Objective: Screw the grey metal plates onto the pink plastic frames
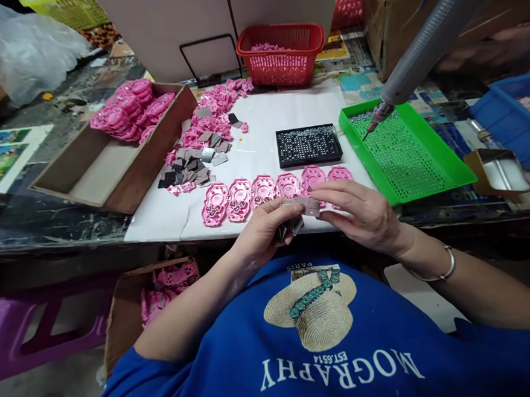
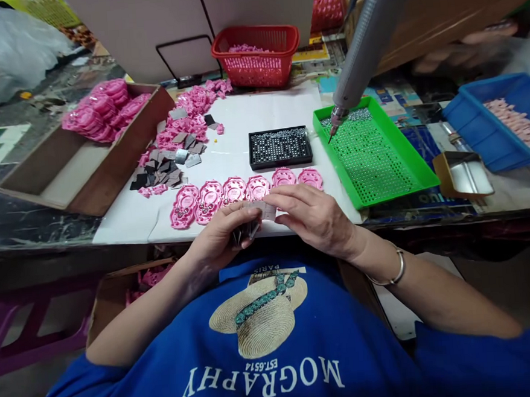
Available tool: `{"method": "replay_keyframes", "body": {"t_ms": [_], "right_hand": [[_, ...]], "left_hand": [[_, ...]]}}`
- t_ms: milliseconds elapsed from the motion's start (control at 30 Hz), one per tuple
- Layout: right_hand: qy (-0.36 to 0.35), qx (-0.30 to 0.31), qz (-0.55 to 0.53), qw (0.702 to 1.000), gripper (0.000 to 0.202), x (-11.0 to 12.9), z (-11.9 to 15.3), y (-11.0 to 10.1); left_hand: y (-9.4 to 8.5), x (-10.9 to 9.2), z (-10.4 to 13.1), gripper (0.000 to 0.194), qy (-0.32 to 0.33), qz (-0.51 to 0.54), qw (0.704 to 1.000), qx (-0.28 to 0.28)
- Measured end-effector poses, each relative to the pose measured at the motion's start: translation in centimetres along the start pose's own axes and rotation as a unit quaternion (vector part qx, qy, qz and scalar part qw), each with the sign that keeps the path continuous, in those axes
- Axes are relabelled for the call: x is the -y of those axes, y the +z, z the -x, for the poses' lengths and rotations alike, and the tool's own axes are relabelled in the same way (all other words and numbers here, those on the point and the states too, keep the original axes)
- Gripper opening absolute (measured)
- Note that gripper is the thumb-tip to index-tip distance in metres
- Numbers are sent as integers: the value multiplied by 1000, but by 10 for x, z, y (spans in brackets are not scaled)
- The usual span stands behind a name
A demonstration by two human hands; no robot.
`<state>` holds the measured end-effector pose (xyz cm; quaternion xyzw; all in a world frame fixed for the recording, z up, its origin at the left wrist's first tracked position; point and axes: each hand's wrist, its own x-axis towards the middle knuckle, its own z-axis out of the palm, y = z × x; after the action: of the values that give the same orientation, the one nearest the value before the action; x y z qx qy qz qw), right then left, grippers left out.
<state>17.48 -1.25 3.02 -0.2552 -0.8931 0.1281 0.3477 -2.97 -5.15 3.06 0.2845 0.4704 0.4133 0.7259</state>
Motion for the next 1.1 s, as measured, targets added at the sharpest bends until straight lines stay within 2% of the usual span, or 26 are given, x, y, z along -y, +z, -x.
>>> {"method": "replay_keyframes", "body": {"t_ms": [100,200,333,400,567,667,733,800,867,967,1033,1100], "right_hand": [[-9,-15,-50,999,28,-2,-6,7],[-11,-33,-82,996,29,-4,-8,8],[-62,-12,-129,990,22,-7,-11,6],[-60,1,-182,981,21,-8,-13,5],[41,20,-367,929,12,-8,-22,4],[118,-18,-420,900,12,-8,-28,2],[177,-43,-417,891,13,-10,-32,1],[210,-49,-372,903,11,-15,-32,-1],[199,-36,-284,937,9,-22,-31,-2],[89,7,-146,985,13,-30,-26,-4],[23,25,-115,993,15,-32,-25,-6],[-9,33,-128,991,12,-30,-26,-8]], "left_hand": [[-3,0,1,32,-25,0,1000,19],[-5,0,2,33,-22,13,1000,18],[-7,0,2,32,-21,23,999,30],[-7,0,2,32,-26,30,998,50],[-7,3,2,32,-57,55,988,133],[-7,4,3,33,-55,66,988,128],[-8,3,3,35,-49,60,991,108],[-9,2,4,35,-45,52,994,88],[-11,1,5,35,-38,51,995,71],[-13,-1,7,34,-23,52,997,49],[-13,-1,7,33,-21,50,998,39],[-12,0,6,34,-26,48,998,38]]}}
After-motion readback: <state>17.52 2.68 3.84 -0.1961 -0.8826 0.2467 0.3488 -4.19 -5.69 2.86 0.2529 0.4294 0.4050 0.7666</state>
